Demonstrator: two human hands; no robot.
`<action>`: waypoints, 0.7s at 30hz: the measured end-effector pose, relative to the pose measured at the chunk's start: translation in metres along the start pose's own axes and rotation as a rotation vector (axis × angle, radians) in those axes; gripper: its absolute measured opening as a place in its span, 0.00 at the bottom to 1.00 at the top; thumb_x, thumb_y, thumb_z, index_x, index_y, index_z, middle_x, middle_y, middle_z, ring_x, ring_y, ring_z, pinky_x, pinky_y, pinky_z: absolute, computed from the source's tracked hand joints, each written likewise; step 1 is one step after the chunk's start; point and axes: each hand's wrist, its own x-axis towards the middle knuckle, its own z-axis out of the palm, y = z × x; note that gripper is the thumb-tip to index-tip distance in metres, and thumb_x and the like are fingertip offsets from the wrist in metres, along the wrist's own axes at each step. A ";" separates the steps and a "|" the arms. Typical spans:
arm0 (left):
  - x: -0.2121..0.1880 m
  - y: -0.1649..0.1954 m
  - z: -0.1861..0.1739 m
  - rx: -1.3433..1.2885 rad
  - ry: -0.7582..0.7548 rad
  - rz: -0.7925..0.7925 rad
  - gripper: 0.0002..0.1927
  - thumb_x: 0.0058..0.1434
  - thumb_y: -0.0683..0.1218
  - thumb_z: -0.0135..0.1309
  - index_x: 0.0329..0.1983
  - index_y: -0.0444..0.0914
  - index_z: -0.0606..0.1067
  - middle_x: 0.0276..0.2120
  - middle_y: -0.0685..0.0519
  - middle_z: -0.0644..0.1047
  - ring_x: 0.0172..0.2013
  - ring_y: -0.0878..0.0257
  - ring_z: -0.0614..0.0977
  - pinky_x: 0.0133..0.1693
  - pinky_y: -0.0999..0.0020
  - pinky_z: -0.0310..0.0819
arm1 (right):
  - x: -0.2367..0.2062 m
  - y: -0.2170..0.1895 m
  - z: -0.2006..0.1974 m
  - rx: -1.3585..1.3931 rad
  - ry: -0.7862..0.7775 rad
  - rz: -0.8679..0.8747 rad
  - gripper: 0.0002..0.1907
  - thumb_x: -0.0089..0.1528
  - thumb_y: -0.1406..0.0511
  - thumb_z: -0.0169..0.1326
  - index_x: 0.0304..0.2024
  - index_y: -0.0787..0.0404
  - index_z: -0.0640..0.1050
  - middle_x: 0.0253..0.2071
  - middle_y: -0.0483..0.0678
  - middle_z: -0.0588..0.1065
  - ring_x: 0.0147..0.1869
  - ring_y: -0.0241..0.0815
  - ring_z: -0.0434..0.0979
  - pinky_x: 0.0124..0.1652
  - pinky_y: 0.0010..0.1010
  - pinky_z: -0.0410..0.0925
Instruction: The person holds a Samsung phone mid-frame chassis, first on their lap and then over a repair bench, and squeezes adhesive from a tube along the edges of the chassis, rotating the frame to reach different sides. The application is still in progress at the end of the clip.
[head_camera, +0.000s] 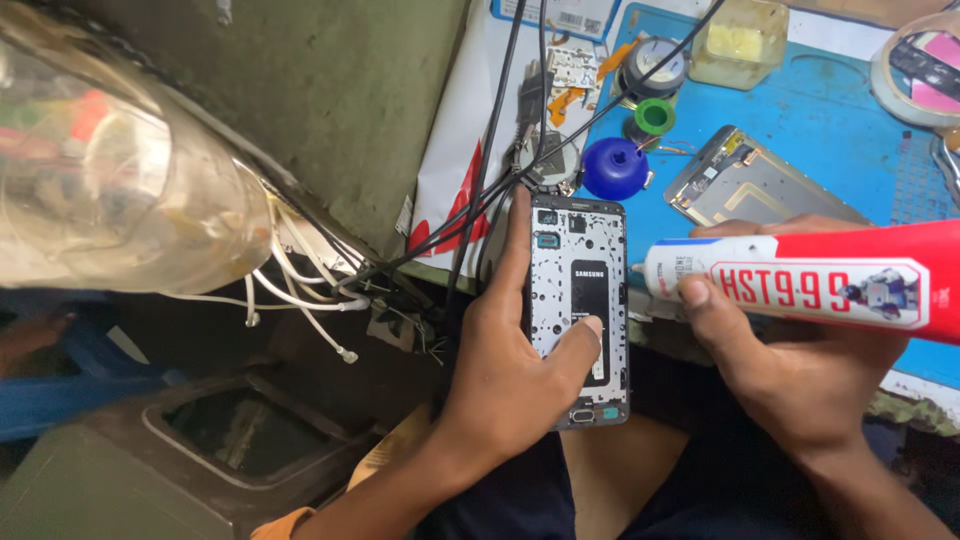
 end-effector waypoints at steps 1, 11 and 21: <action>0.000 0.000 0.000 0.003 0.001 0.003 0.51 0.56 0.35 0.54 0.81 0.34 0.43 0.51 0.49 0.80 0.47 0.68 0.81 0.53 0.72 0.76 | 0.000 0.001 0.000 0.020 0.007 0.001 0.14 0.66 0.69 0.65 0.48 0.68 0.75 0.45 0.51 0.79 0.46 0.37 0.80 0.50 0.25 0.73; 0.000 -0.001 -0.002 0.011 0.003 0.023 0.52 0.56 0.36 0.53 0.82 0.33 0.43 0.49 0.49 0.81 0.46 0.68 0.81 0.53 0.72 0.76 | -0.007 0.001 -0.001 0.107 -0.044 -0.075 0.19 0.67 0.73 0.64 0.51 0.65 0.66 0.42 0.52 0.77 0.51 0.42 0.83 0.52 0.29 0.76; 0.000 -0.002 -0.002 -0.041 -0.007 -0.008 0.52 0.56 0.35 0.52 0.82 0.33 0.42 0.48 0.49 0.81 0.44 0.69 0.81 0.51 0.73 0.77 | 0.002 -0.019 0.007 0.104 -0.023 -0.058 0.22 0.65 0.74 0.62 0.54 0.65 0.64 0.44 0.53 0.76 0.51 0.43 0.83 0.52 0.32 0.77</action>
